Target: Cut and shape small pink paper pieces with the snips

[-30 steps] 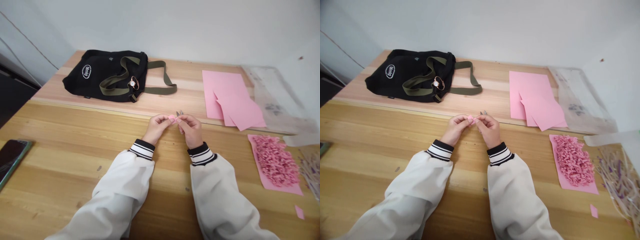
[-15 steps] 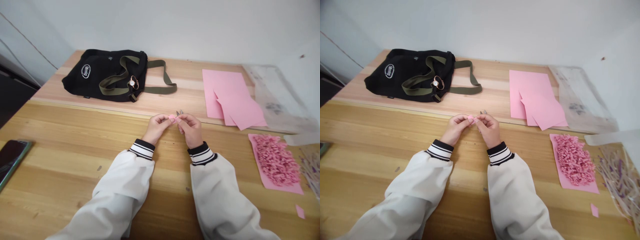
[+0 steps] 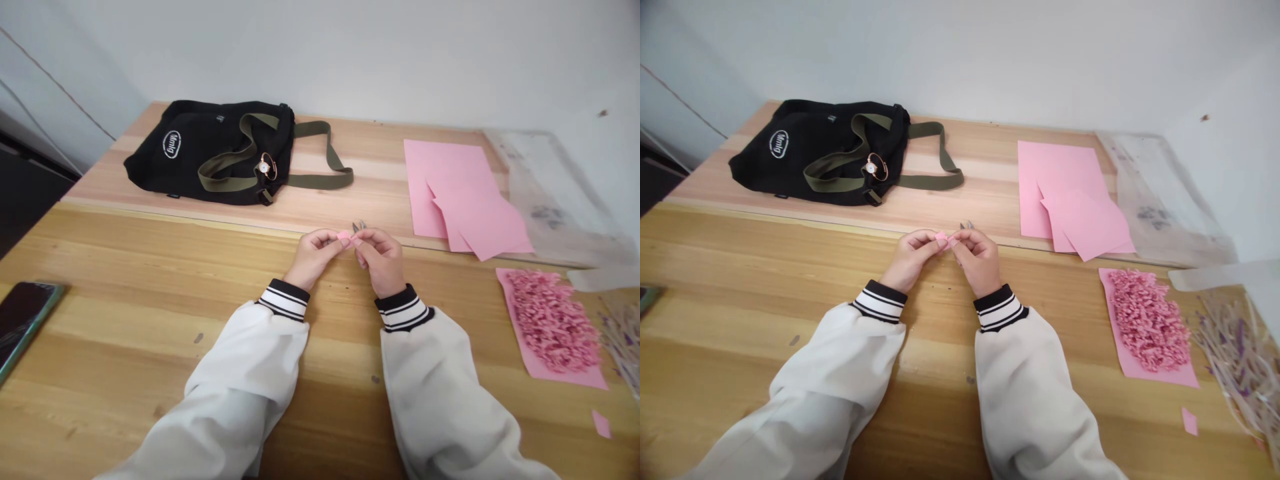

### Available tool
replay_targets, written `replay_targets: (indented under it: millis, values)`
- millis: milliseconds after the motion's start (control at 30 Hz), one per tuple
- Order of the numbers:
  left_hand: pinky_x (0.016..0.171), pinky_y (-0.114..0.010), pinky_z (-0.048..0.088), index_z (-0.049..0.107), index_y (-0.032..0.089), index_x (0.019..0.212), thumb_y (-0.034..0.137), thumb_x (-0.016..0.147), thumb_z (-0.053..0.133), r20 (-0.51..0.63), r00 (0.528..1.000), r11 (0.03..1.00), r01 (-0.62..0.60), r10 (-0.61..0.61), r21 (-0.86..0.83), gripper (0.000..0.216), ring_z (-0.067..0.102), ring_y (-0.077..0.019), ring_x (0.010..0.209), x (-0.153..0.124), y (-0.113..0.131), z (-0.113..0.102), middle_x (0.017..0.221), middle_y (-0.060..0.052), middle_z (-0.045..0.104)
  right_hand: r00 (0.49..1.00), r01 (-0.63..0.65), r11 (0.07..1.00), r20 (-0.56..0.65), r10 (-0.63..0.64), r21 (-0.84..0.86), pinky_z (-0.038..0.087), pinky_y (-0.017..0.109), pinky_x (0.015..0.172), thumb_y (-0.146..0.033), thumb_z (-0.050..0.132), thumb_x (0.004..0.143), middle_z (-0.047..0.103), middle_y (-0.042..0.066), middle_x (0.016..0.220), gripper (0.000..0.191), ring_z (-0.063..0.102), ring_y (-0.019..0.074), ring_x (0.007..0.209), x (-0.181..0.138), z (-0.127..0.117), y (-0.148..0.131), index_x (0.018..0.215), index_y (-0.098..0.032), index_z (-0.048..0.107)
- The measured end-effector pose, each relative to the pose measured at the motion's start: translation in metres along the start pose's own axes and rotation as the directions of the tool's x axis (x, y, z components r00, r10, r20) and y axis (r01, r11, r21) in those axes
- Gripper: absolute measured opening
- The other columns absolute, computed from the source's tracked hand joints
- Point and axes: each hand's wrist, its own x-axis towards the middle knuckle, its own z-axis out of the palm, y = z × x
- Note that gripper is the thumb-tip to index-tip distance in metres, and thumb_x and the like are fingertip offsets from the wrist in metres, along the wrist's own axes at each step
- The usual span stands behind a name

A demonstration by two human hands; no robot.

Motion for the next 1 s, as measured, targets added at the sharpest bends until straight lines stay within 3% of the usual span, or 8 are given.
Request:
replay_targets:
  millis: [467, 1000]
  values:
    - [0.070, -0.026, 0.046, 0.063, 0.015, 0.060, 0.041, 0.051, 0.084, -0.010, 1.000, 1.000, 0.010, -0.010, 0.004, 0.034, 0.056, -0.0100, 0.065, -0.0002, 0.0002, 0.0002, 0.065, 0.001, 0.065, 0.999, -0.030, 0.999, 0.021, 0.030, -0.026, 0.026, 0.021, 0.038, -0.038, 0.071, 0.067, 0.043, -0.009, 0.041, 0.024, 0.034, 0.0046, 0.036, -0.0002, -0.0006, 0.0006, 0.068, -0.019, 0.056]
    - [0.072, -0.027, 0.046, 0.064, 0.015, 0.060, 0.039, 0.054, 0.083, -0.004, 1.000, 1.000, 0.004, -0.004, 0.014, 0.031, 0.056, -0.0105, 0.065, -0.0004, 0.0002, 0.0001, 0.063, 0.001, 0.063, 1.000, -0.020, 0.999, 0.018, 0.020, -0.026, 0.025, 0.023, 0.038, -0.033, 0.068, 0.067, 0.043, -0.008, 0.041, 0.017, 0.034, 0.0055, 0.037, -0.0006, -0.0006, -0.0001, 0.067, -0.020, 0.056]
